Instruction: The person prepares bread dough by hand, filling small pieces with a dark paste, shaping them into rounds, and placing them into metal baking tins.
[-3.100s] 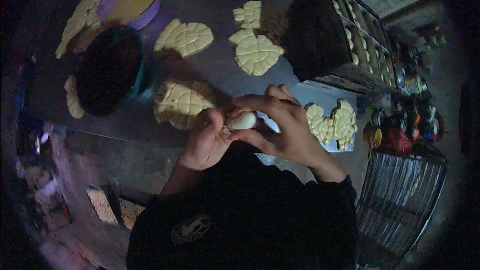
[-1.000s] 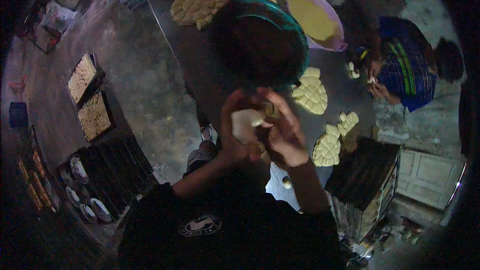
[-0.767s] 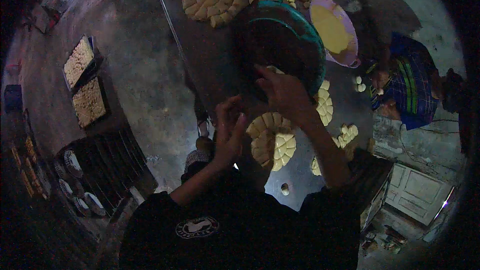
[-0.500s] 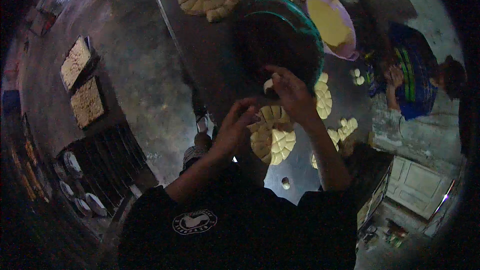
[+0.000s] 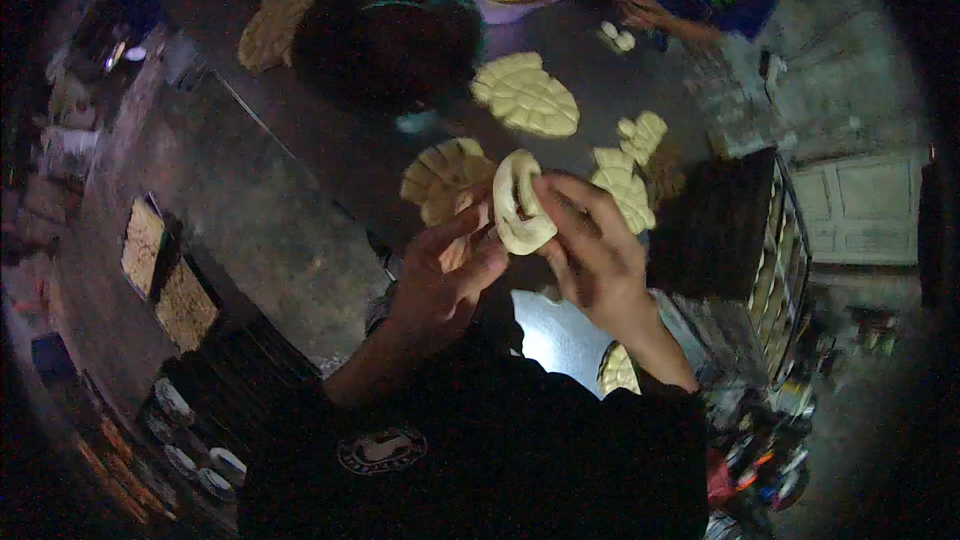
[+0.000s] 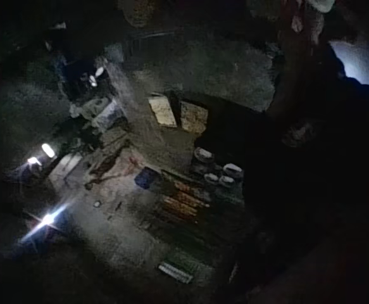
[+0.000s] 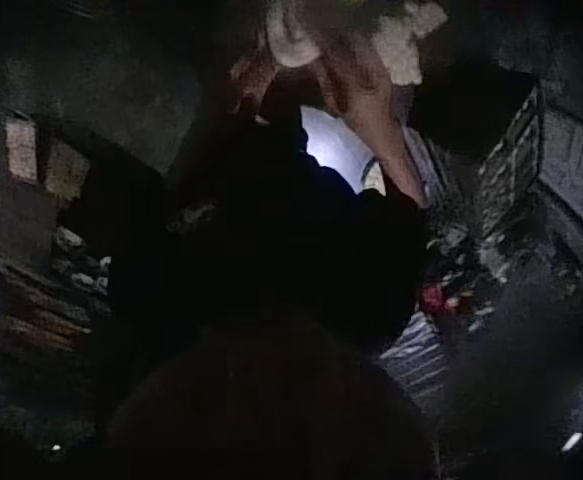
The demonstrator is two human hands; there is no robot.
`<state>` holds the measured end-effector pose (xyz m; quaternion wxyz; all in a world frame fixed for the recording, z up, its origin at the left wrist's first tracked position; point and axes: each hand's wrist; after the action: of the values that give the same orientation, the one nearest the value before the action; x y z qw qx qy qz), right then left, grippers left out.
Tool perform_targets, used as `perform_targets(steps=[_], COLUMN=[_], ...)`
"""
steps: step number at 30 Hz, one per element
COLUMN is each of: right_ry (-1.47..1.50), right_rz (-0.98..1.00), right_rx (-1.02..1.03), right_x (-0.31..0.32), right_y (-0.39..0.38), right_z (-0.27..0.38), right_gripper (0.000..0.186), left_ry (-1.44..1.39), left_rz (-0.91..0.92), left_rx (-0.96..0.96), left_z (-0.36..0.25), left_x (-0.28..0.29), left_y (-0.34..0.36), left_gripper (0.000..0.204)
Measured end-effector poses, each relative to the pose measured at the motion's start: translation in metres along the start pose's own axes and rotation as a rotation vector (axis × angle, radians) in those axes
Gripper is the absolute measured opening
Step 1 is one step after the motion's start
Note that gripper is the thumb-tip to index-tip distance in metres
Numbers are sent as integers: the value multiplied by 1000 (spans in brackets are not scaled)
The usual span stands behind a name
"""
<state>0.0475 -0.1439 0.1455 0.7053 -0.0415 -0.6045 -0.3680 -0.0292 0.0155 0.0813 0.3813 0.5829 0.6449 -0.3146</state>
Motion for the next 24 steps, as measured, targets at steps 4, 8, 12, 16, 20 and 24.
perform_targets(steps=[4, 8, 12, 16, 20, 24], right_ry=[10, 77, -296, -106, 72, -39], right_rz=[-186, -327, -224, -260, -363, -408], right_rx=[9, -14, -56, -170, -348, -487], right_x=[37, 70, 104, 127, 139, 149], right_y=[-72, -152, -220, -269, -287, -280], right_z=[7, 4, 24, 23, 27, 34], right_gripper=[37, 31, 43, 40, 28, 22], left_ry=[-64, 125, 29, 668, 783, 447], left_rz=[94, 105, 26, 479, 546, 635], left_rx=[126, 214, 316, 319, 88, 145], left_z=[39, 90, 140, 163, 168, 175], left_x=[-49, -82, -109, -115, -148, -153], left_y=[-31, -65, -81, -84, -96, -87], left_gripper=[34, 20, 17, 15, 20, 26])
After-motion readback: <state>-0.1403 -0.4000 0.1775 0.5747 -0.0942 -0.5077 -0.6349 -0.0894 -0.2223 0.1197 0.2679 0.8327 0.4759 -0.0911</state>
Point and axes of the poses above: each hand's wrist, its own y-axis towards the middle knuckle, its own x-axis out of the back of the hand, z = x × y, and after that the axes turned 15 degrees about -y, right-handed
